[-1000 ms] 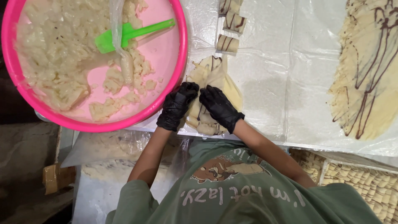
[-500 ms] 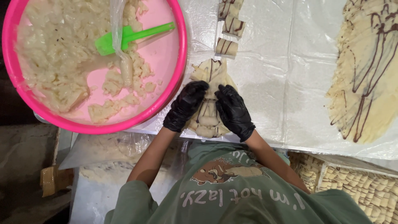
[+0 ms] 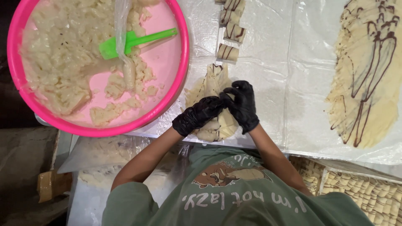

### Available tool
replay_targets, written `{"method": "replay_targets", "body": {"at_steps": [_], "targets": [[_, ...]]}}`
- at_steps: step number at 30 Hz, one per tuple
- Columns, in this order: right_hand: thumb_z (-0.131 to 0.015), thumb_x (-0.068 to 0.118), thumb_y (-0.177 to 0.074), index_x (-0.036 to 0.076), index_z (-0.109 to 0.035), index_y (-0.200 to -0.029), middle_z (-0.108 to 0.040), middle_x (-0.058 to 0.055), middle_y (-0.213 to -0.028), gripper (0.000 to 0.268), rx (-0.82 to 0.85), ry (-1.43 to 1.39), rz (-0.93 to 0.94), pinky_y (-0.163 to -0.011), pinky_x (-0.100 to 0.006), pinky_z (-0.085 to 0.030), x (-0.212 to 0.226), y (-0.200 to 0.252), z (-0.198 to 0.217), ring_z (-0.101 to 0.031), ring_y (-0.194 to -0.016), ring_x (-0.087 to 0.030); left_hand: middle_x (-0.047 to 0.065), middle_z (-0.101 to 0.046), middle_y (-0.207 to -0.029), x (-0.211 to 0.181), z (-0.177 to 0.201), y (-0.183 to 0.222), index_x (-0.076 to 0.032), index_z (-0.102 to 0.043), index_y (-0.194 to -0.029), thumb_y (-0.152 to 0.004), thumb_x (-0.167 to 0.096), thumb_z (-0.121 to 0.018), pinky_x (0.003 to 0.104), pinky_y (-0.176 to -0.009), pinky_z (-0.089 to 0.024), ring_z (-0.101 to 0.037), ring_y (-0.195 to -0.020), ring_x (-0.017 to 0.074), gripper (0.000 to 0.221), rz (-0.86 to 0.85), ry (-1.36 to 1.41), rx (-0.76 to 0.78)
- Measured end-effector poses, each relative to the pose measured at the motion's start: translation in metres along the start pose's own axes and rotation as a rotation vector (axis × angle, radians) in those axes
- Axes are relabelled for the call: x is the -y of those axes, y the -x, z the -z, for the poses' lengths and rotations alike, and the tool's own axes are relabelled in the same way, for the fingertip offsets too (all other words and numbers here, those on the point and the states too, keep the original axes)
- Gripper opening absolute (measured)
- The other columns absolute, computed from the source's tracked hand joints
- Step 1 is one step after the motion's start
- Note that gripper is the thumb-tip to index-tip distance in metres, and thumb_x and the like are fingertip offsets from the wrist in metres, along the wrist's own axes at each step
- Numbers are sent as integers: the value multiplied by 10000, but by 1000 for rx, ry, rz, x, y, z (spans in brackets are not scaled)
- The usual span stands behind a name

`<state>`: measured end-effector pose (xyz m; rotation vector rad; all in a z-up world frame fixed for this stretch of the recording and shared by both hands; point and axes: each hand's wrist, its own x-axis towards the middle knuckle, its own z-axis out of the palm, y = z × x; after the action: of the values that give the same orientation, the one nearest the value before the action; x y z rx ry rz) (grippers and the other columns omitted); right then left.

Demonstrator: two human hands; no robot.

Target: Rolling dough strips around filling and cutting dough sheets to prepare small pastries

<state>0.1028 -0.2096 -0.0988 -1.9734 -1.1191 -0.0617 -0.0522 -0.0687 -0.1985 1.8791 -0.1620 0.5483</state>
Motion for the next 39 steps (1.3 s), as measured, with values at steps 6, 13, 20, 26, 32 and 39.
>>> {"method": "replay_targets", "body": {"at_steps": [6,13,20,26,32,39], "targets": [[-780,517,-924,131,-736,-980,-609,-120,-1072,393,42,84,43,-991,-476,-454,4,-33,-37,-616,-1058,-357,144,-704,-1287,-6,18,8,-15,-665,-1319,-1030,-175,-629,424,-1083,-496,-646,-1232,294,332,-213,-338,40],[-775,339,-944,125,-730,-942,-657,-148,-989,219,-29,-23,60,-988,-452,-435,-3,-35,-46,-622,-1012,-382,199,-631,-1368,16,7,26,52,-542,-1444,-1091,-208,-547,421,-1189,-381,-575,-1300,301,438,-158,-408,46],[-868,339,-864,160,-714,-977,-644,-72,-969,261,-75,-3,29,-936,-429,-460,-11,-25,-41,-629,-996,-310,69,-678,-1357,-53,25,-4,-82,-631,-1378,-1024,-298,-650,414,-1175,-436,-616,-1290,232,416,-230,-635,88],[-796,173,-945,70,-767,-1024,-711,-130,-1067,133,-5,-154,93,-1039,-433,-477,10,-17,0,-652,-1141,-333,61,-716,-1160,-108,79,-64,-166,-732,-1140,-832,-323,-802,423,-873,-559,-681,-1056,297,353,-106,-666,-151],[-794,239,-915,93,-770,-1154,-702,-130,-1264,281,223,-316,133,-1031,-435,-535,-5,5,0,-601,-1281,-335,-112,-643,-1351,-70,87,-41,-340,-587,-1440,-861,-516,-752,337,-1035,-482,-593,-1245,154,627,230,-635,160],[-814,197,-930,91,-733,-1260,-753,-116,-1198,355,-9,-244,-15,-942,-394,-577,4,-14,-31,-699,-1145,-299,216,-708,-750,-102,87,-84,-11,-705,-1251,-893,-92,-797,420,-695,-598,-719,-739,390,378,180,-306,-273]]}}
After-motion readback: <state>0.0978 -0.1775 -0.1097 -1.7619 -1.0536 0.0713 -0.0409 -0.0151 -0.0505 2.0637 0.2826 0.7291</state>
